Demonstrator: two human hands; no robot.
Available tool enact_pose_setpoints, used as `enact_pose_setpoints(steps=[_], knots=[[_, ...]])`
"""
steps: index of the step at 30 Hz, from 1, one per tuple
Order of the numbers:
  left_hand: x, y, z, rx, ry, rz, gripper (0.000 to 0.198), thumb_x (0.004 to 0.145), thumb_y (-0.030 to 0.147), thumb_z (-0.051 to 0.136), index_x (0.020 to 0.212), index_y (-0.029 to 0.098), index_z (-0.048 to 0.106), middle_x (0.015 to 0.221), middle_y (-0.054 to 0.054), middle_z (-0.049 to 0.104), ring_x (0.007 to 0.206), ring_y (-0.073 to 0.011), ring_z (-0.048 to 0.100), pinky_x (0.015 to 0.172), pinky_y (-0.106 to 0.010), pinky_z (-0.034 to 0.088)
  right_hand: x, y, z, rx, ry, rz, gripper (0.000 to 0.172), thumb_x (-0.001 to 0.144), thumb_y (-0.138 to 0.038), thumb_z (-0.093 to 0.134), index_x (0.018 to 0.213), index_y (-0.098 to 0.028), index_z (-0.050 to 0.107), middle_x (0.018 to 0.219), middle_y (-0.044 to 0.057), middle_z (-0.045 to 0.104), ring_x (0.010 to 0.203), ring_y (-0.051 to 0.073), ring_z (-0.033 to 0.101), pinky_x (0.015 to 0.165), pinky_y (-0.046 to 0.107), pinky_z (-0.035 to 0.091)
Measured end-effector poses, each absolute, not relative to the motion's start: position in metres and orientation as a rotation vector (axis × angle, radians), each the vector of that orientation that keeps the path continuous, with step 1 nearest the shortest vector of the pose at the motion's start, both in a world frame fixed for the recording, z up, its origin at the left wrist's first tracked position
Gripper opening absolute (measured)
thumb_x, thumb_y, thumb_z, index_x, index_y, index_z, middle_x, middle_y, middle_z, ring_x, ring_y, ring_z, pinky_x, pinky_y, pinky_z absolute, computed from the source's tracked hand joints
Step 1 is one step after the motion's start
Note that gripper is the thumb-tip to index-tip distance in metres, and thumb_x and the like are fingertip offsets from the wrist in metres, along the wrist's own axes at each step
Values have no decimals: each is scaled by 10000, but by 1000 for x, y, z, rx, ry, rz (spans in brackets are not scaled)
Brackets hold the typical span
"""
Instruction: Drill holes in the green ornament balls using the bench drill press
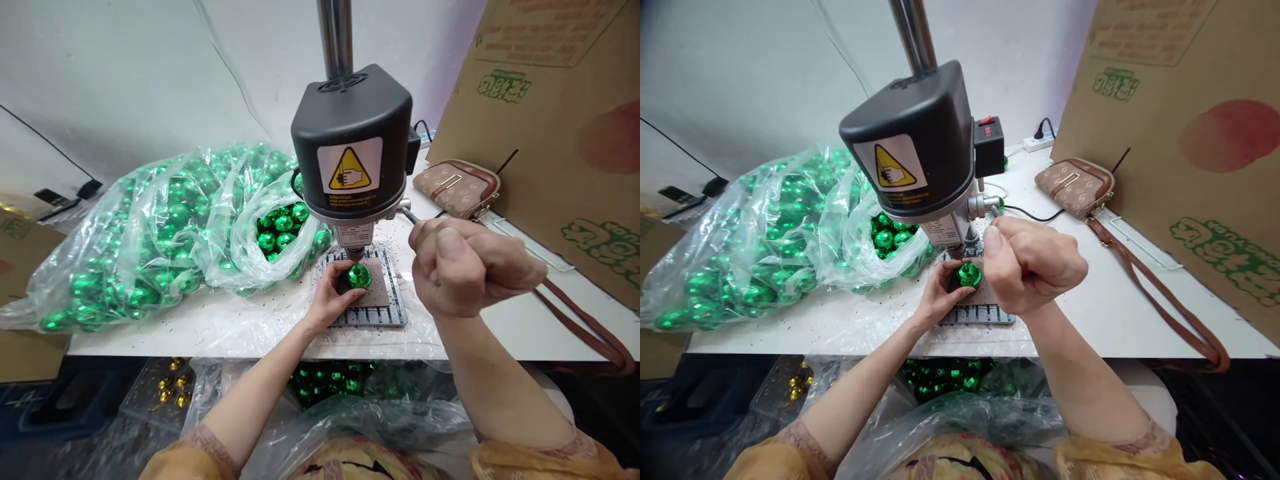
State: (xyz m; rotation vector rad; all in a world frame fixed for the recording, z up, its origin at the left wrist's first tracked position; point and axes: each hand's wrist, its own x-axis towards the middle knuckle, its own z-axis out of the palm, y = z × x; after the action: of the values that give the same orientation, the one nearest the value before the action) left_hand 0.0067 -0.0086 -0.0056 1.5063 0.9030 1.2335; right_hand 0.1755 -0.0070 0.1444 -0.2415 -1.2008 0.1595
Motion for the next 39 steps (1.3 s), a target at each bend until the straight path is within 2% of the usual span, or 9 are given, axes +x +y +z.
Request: enact_pose_setpoints(steps=[5, 15, 20, 23, 28, 32, 34, 36, 39], knots=[[6, -8, -8, 1500, 912, 1241, 545, 760, 347, 873, 1188, 201, 567, 1270, -113, 643, 1257, -271, 600, 1118, -472, 441, 178, -5, 139, -245, -1226, 118, 476, 798, -152, 586, 547, -178, 183, 452, -59, 235, 377, 43, 217, 416, 288, 174], [6, -9, -7, 1482, 932, 1252, 554, 744, 362, 882, 1177, 205, 574, 1250, -100, 651, 1244, -269, 608, 1107, -456, 453, 179, -3, 124, -151, -1256, 28, 441, 719, -35, 558, 550, -192, 182, 469, -67, 286, 370, 41, 225, 409, 289, 226], [9, -8, -5, 1491, 933, 1254, 556, 741, 356, 881, 1182, 208, 577, 1237, -99, 659, 1220, -264, 618, 1084, -452, 471, 171, -9, 156, -367, -1108, 211, 478, 817, -94, 566, 526, -175, 195, 453, -59, 272, 384, 34, 261, 420, 274, 178], [12, -12, 4, 1536, 1043, 1319, 502, 746, 338, 870, 1144, 214, 590, 1230, -96, 660, 1187, -264, 627, 1061, -453, 481, 169, -5, 186, -348, -1025, 295, 450, 809, -108, 615, 487, -184, 310, 401, -69, 301, 357, 52, 301, 384, 278, 207], [0, -63, 24, 1852, 1223, 1429, 386, 784, 307, 812, 1091, 237, 589, 1086, -79, 671, 1029, -254, 659, 875, -391, 538, 173, 5, 205, -406, -1062, 395, 457, 802, -140, 649, 468, -209, 345, 385, -68, 322, 355, 68, 278, 378, 310, 203], [-29, -129, 19, 2535, 873, 1014, 425, 808, 345, 767, 1174, 224, 589, 1040, -119, 700, 905, -253, 671, 733, -373, 561, 174, 3, 202, -419, -1068, 371, 451, 820, -156, 650, 470, -218, 372, 394, -66, 316, 348, 77, 302, 391, 321, 229], [-43, -146, 14, 2794, 753, 821, 421, 843, 429, 732, 1181, 212, 607, 1061, -135, 715, 911, -264, 669, 756, -401, 573, 174, 2, 200, -416, -1055, 370, 441, 818, -147, 648, 471, -220, 387, 399, -67, 314, 348, 79, 312, 393, 321, 243], [-56, -142, 14, 2886, 740, 848, 418, 875, 485, 702, 1186, 219, 614, 1112, -135, 717, 986, -273, 668, 826, -416, 574, 173, 1, 200, -414, -1042, 372, 423, 811, -142, 653, 472, -221, 412, 400, -67, 321, 348, 81, 323, 388, 323, 248], [-72, -92, 35, 2740, 1129, 1133, 219, 945, 310, 635, 1154, 247, 630, 1139, -117, 698, 1075, -264, 648, 903, -409, 539, 173, 1, 200, -414, -1017, 352, 400, 800, -134, 658, 470, -221, 450, 398, -64, 335, 342, 90, 337, 378, 336, 243]])
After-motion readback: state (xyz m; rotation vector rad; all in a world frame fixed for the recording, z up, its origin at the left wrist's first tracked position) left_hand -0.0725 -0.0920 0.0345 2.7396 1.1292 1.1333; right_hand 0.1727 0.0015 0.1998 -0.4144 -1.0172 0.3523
